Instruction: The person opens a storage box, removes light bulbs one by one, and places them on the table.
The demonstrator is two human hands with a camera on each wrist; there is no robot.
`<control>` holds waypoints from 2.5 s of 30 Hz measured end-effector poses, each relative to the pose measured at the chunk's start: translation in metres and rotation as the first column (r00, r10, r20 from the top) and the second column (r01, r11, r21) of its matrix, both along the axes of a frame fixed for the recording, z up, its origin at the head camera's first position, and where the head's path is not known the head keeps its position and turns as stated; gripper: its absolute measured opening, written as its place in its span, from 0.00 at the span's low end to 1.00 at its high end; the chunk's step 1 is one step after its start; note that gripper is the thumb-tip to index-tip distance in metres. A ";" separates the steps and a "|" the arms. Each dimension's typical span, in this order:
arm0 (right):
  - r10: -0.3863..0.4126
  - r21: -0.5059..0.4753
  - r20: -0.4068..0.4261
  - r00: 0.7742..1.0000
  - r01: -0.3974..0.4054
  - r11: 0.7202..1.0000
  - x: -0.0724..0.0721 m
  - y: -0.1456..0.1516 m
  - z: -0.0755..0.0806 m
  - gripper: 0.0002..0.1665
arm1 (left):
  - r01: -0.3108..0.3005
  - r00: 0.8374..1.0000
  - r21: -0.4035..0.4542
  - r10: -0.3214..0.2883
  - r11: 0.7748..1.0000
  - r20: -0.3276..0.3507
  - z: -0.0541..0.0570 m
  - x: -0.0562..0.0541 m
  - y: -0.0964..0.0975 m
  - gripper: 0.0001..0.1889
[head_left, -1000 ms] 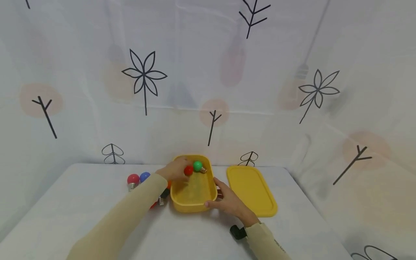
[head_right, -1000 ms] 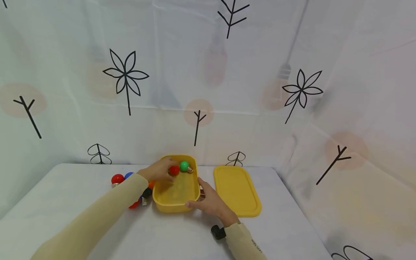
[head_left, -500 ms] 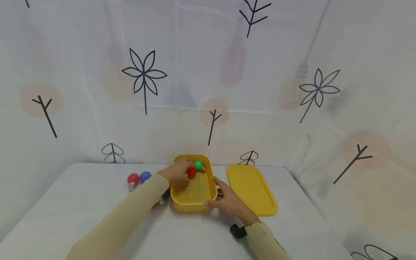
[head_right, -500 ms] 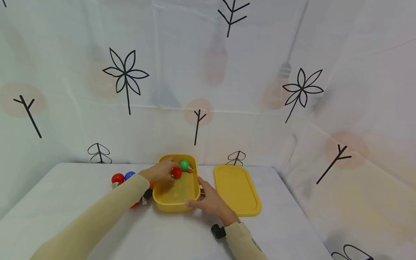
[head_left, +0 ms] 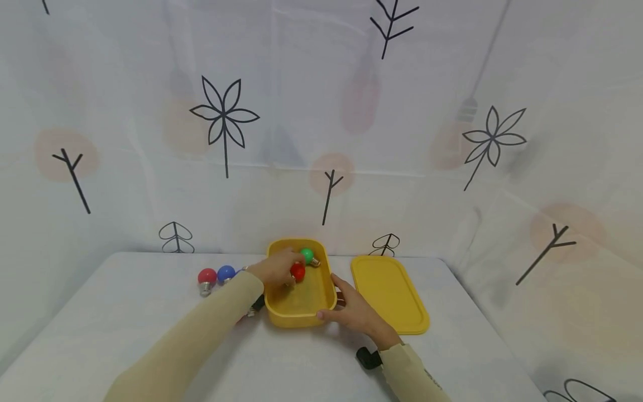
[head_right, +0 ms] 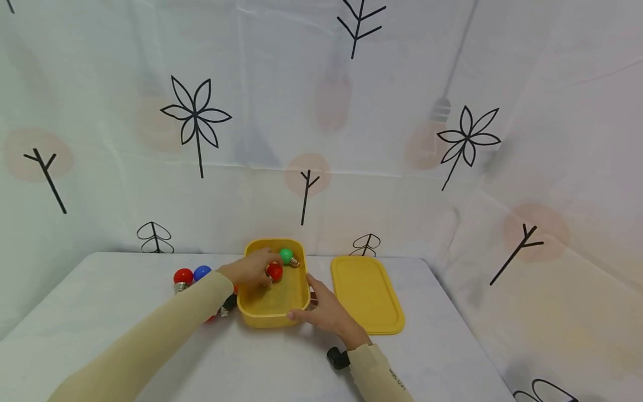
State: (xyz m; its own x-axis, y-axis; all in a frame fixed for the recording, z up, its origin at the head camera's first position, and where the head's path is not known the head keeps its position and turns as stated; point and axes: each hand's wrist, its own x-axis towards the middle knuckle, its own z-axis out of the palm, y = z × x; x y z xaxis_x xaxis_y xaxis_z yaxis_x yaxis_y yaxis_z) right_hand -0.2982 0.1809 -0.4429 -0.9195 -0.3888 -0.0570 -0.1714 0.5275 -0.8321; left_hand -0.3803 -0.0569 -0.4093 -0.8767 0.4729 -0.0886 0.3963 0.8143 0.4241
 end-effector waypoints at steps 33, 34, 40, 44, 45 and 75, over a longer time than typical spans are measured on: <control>0.014 -0.005 -0.015 1.000 -0.014 1.000 0.001 0.000 0.000 0.61 | -0.030 0.999 0.127 0.024 0.991 0.043 0.001 0.006 -0.007 0.25; 0.012 -0.002 -0.016 1.000 -0.012 1.000 0.000 0.000 0.000 0.61 | -0.020 1.000 0.136 0.017 0.991 0.020 0.003 0.006 -0.009 0.24; 0.012 0.005 -0.017 1.000 -0.012 1.000 0.000 0.000 0.000 0.61 | -0.036 0.997 0.192 0.047 0.981 -0.054 0.020 0.013 -0.019 0.27; -0.001 0.000 -0.007 1.000 0.001 1.000 0.001 0.000 0.000 0.61 | -0.010 0.990 0.216 0.040 0.976 -0.136 0.030 0.020 -0.029 0.28; -0.007 0.003 -0.004 1.000 0.007 1.000 0.001 0.000 0.000 0.62 | 0.002 0.986 0.221 0.035 0.975 -0.163 0.032 0.022 -0.031 0.28; 0.002 -0.015 -0.024 1.000 -0.002 1.000 0.002 0.001 -0.001 0.62 | -0.311 0.922 0.389 0.374 0.867 -0.097 0.015 0.111 -0.098 0.28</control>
